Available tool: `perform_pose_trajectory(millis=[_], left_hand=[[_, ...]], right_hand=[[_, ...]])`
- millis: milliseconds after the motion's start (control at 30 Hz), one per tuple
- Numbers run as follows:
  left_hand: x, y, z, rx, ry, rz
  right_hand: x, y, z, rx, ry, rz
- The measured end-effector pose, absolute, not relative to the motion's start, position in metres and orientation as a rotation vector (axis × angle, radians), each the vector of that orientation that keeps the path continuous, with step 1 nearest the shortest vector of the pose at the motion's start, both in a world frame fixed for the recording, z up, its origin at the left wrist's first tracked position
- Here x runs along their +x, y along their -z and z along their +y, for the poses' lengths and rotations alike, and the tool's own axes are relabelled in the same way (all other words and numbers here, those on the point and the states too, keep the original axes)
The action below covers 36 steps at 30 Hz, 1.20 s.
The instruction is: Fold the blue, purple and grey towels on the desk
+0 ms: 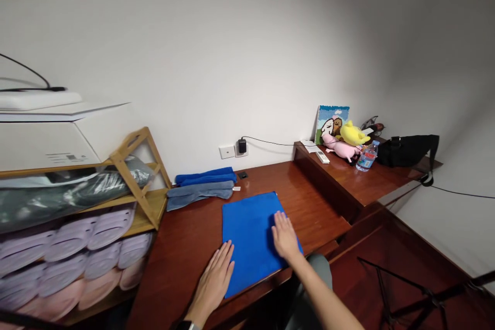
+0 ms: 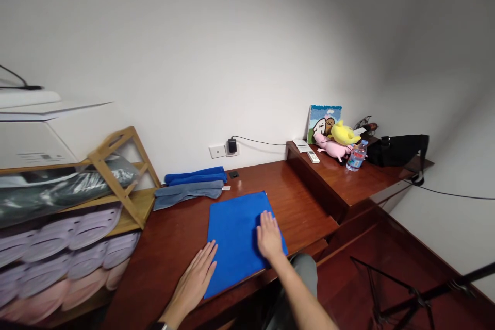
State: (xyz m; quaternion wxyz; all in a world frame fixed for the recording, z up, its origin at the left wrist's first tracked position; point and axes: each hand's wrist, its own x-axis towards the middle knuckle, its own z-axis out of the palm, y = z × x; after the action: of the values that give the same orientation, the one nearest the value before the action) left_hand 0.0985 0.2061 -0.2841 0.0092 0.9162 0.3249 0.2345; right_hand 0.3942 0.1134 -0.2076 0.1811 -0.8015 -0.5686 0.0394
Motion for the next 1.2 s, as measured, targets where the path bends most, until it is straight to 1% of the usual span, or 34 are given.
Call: perform_pose_trajectory(millis=[100,167,267,367,567,633,700,800,900,1067,1200], left_hand=[[0.097,0.291,0.199,2.914,-0.673,0.928],[0.096,0.298,0.198,2.937,-0.637,0.883],[0.093,0.304,0.199,2.952,-0.607,0.851],[0.093,0.303,0.199,2.937,-0.602,0.903],[0.096,0.294,0.194,2.881,-0.565,0.941],[0.095,0.292,0.192,2.844,-0.575,0.939],[0.093,0.291,0.193,2.792,-0.614,0.955],[0.096,0.291,0.200,2.717,-0.731,1.032],[0.114,0.287,0.219,2.727,-0.809,1.088],[0.162,0.277,0.273,2.759,-0.577,1.200],[0.176,0.280,0.315,2.771,-0.506,1.246]], right_hand=[[0.314,0.218,0.124,-1.984,-0.144,-1.795],[0.273,0.225,0.130,-1.889,-0.207,-1.864],[0.255,0.234,0.133,-1.896,-0.280,-1.867],[0.295,0.239,0.124,-2.008,-0.269,-1.801],[0.434,0.232,0.084,-2.434,-0.259,-1.548],[0.461,0.227,0.075,-2.517,-0.280,-1.485],[0.467,0.225,0.073,-2.533,-0.262,-1.440],[0.443,0.222,0.086,-2.431,-0.175,-1.451],[0.391,0.214,0.119,-2.228,-0.151,-1.591],[0.311,0.192,0.196,-1.970,-0.217,-1.769],[0.288,0.190,0.250,-1.935,-0.283,-1.821]])
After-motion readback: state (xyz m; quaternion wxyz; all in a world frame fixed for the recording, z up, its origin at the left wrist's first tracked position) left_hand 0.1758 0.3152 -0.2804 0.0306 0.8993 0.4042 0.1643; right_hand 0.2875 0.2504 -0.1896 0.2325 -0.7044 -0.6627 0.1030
